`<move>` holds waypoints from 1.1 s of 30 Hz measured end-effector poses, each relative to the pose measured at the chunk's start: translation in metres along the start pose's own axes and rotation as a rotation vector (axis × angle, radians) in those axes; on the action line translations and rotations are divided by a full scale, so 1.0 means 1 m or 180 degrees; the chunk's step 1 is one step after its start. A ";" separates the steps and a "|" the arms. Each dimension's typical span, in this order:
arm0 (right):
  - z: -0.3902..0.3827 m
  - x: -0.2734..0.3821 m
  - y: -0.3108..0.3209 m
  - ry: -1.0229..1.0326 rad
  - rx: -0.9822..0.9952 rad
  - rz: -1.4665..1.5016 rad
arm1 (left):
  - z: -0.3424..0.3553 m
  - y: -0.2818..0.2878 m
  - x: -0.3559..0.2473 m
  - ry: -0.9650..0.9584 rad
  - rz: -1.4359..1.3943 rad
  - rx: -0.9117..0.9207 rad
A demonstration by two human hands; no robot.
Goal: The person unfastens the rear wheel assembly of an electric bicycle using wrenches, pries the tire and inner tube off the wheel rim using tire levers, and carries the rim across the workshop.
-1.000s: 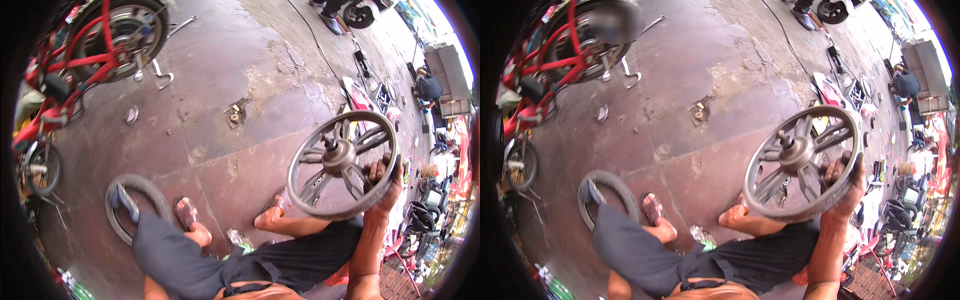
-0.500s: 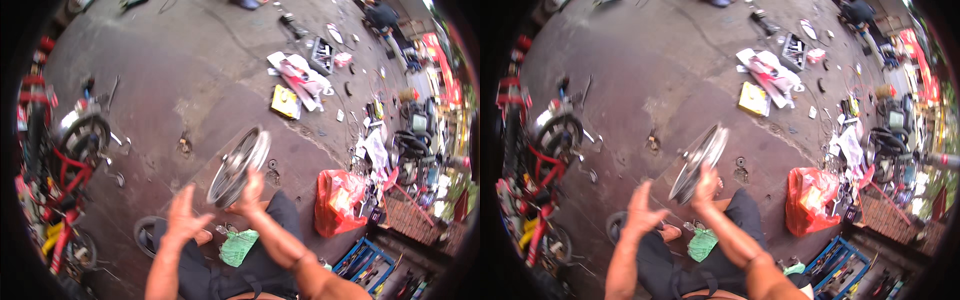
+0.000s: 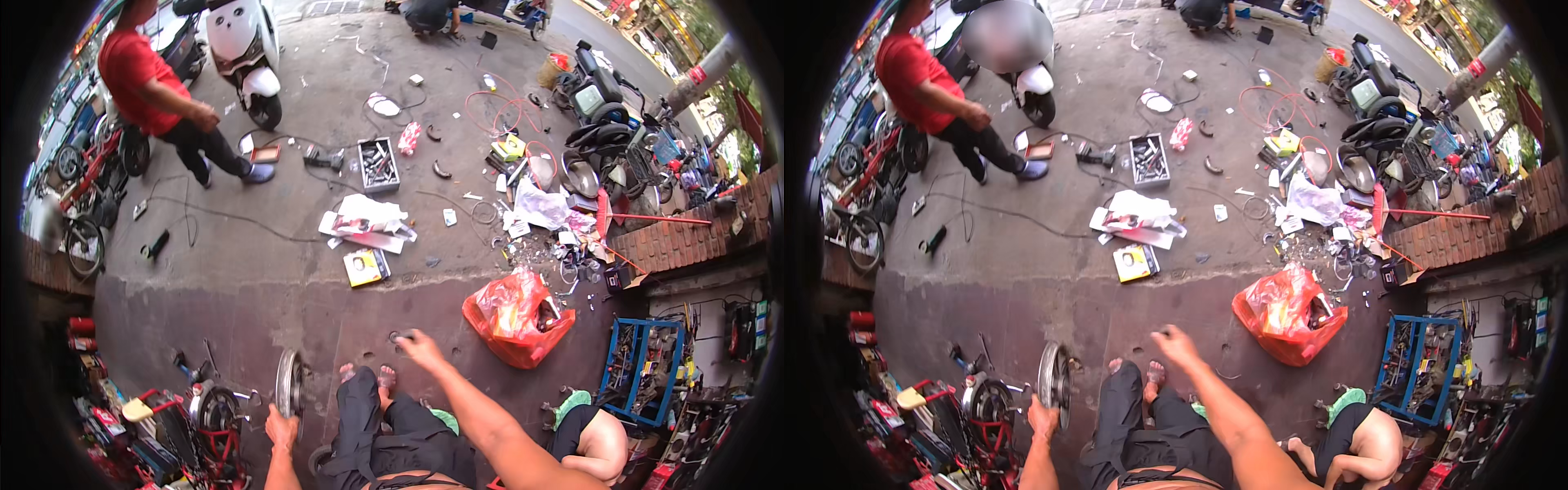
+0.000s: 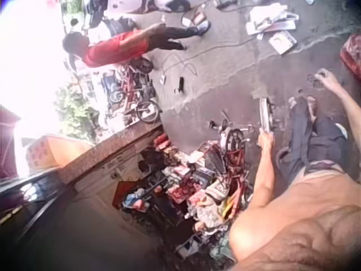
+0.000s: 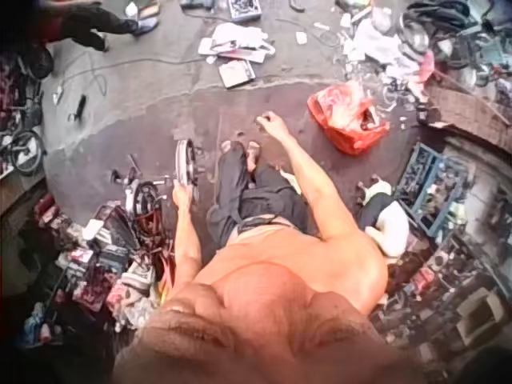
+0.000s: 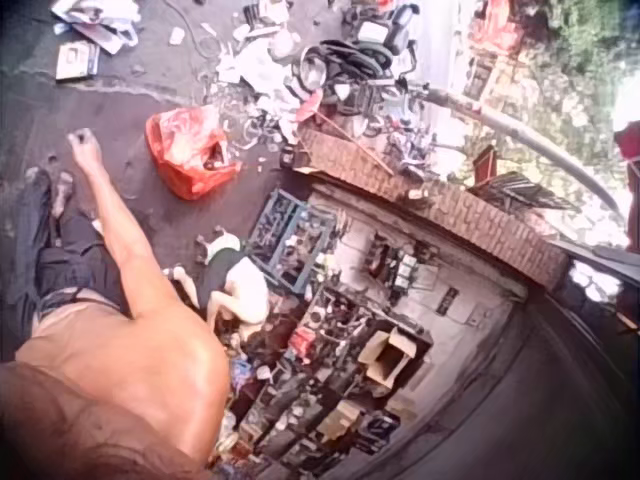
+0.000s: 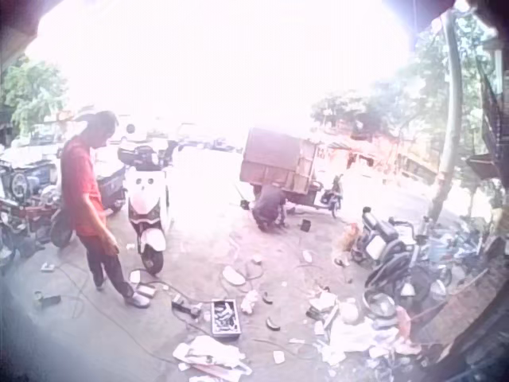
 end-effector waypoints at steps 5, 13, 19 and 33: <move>-0.024 -0.091 0.367 -0.0843 -0.2340 0.0526 | 0.009 0.035 0.023 0.0683 0.0887 0.1022; -0.079 -0.040 0.386 -0.2147 -0.3100 0.2765 | 0.062 0.192 -0.318 0.0079 0.0833 0.1301; 0.024 0.005 0.366 -0.2673 -0.1817 0.2173 | 0.131 0.239 -0.570 -0.0417 0.0538 0.0587; 0.695 0.505 0.958 0.0815 -0.1869 0.1477 | 0.245 0.349 -1.215 -0.0656 -0.0453 -0.0190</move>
Point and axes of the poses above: each hand's wrist, its own z-axis towards the middle knuckle, its own y-axis out of the back of the hand, x = y × z, the point moved 10 cm from there along z, towards the middle knuckle, and after that the axes turned 8 degrees about z, right-handed, at the moved point
